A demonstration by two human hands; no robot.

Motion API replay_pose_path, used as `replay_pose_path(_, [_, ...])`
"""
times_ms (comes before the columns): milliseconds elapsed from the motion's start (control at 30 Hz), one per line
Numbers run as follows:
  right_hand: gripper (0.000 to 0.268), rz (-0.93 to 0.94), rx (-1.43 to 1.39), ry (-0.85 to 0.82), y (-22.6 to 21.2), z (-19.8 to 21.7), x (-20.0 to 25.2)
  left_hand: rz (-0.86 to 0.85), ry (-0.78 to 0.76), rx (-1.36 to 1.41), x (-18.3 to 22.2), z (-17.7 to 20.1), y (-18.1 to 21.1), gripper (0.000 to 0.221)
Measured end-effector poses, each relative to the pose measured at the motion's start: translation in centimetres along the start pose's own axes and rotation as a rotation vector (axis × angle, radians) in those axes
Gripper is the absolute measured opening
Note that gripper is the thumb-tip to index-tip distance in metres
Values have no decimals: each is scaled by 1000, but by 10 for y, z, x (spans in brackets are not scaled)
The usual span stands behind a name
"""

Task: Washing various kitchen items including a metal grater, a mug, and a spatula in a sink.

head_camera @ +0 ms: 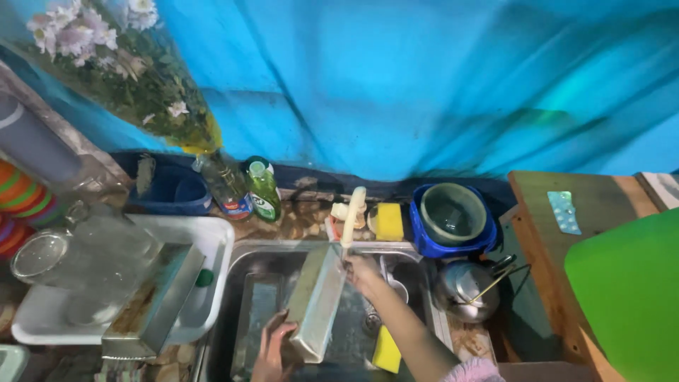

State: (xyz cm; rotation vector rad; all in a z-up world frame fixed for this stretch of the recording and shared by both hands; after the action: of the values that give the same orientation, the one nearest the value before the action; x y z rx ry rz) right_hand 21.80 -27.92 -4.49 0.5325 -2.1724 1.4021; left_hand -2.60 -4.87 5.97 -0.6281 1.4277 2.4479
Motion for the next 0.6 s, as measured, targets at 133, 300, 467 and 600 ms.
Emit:
replay_pose_path(133, [20,180,-87,46,-27,-1,24,647,-64,400,44,-67,-84,101])
replay_pose_path(300, [42,519,-46,57,-59,1,47,1142,90,788,31,-127,-127,110])
replay_pose_path(467, [47,321,-77,96,-96,-17,122,1360,106,975,16,-135,-125,113])
replay_pose_path(600, [48,292,-158,45,-97,-2,128,1000,-182,866,2,-130,-153,101])
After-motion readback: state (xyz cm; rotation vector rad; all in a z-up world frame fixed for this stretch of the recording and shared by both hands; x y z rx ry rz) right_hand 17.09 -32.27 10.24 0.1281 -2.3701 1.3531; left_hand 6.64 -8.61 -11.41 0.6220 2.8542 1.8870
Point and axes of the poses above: each hand's wrist, its own x-axis away from the middle knuckle, its own z-axis out of the back of the hand, y = z × x, the point moved 3 cm from there along -x, towards the middle knuckle, and after that the axes turned 2 degrees about y, right-handed, at the moved point
